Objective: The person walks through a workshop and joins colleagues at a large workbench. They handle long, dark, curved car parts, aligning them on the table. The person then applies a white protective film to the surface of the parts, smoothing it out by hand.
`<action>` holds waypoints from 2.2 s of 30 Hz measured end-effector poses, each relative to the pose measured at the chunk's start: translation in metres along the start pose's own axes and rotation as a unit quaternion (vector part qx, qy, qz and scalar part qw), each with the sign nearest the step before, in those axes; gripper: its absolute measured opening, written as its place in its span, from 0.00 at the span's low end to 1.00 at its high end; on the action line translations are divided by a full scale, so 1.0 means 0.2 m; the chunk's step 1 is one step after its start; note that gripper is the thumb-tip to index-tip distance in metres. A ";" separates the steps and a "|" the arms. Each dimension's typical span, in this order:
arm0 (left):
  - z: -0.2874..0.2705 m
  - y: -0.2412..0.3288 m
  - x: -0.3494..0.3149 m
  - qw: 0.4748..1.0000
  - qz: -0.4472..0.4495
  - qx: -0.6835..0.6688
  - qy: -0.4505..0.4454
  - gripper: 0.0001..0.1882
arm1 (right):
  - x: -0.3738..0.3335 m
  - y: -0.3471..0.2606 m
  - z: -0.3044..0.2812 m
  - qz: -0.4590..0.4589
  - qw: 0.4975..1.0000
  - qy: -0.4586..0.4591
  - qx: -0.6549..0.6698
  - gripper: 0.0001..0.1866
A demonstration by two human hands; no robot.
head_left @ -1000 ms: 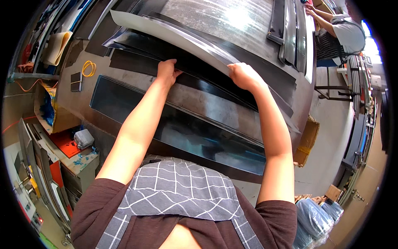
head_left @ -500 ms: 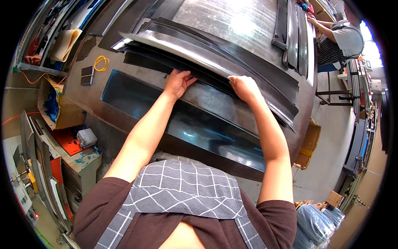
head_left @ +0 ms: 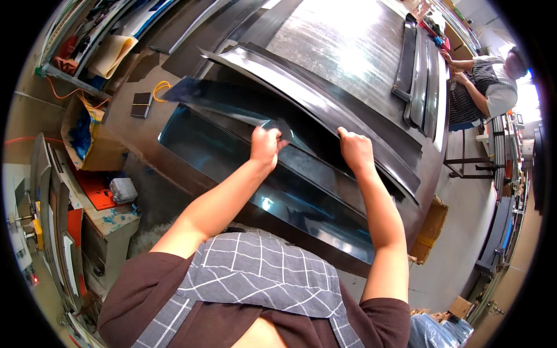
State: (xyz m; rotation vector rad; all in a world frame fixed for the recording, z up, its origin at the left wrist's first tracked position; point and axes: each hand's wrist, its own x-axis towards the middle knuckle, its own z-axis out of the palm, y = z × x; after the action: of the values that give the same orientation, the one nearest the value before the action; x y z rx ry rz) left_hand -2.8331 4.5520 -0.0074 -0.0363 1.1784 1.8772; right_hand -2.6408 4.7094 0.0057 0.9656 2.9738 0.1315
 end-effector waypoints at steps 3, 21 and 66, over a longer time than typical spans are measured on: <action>-0.19 0.02 -0.12 0.997 -0.017 -0.041 -0.057 0.05 | -0.03 -0.04 -0.05 0.074 0.991 -0.109 0.026 0.22; -0.80 0.04 -0.47 0.975 -0.213 0.008 -0.059 0.05 | -1.08 -0.77 0.03 0.154 0.978 0.031 0.134 0.27; -1.28 0.83 0.28 0.653 0.196 0.688 0.248 0.19 | -1.72 0.10 0.37 0.740 0.671 -0.001 0.051 0.19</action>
State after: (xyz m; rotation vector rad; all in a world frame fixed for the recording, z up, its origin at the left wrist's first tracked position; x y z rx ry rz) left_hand -3.0831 4.3765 -0.0547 0.6217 2.9068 0.7730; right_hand -2.3486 4.5297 -0.0714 2.9390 1.3267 -0.0505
